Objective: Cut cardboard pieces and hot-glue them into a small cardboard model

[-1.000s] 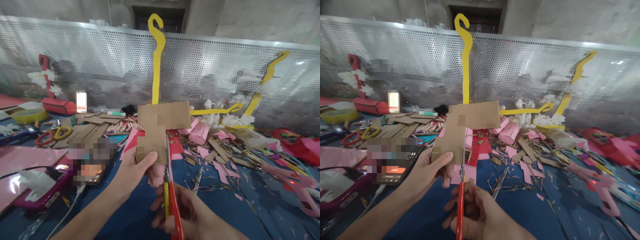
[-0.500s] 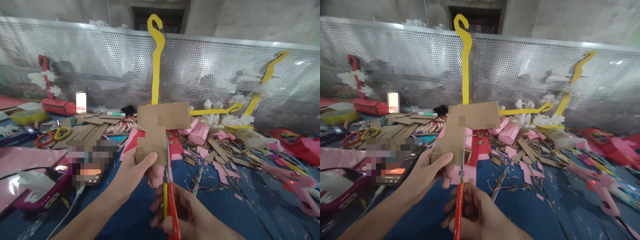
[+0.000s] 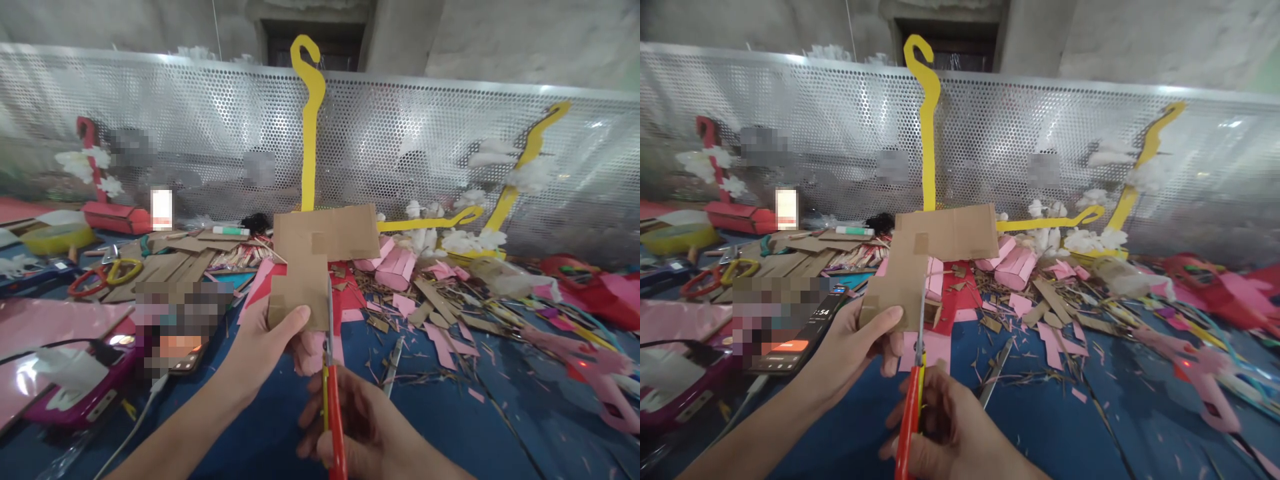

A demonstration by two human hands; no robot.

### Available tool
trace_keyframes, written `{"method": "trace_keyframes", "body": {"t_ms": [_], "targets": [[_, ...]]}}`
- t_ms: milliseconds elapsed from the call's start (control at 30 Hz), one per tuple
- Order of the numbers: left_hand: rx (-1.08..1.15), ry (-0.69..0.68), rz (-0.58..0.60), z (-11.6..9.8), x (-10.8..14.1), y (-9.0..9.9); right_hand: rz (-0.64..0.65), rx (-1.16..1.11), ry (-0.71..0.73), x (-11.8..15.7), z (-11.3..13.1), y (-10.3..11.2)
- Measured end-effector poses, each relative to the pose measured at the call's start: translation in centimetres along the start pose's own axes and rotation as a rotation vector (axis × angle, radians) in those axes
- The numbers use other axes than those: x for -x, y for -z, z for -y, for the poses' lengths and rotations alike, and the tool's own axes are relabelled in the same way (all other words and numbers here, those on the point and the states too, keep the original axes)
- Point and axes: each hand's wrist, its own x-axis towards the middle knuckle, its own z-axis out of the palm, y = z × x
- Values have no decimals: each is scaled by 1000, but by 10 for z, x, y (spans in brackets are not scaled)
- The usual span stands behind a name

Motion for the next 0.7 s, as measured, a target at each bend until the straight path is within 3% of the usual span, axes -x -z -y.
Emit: {"method": "trace_keyframes", "body": {"t_ms": [700], "targets": [[-16,5,-6,0,-1,-1,-5,47,-5,1,3,-2]]}}
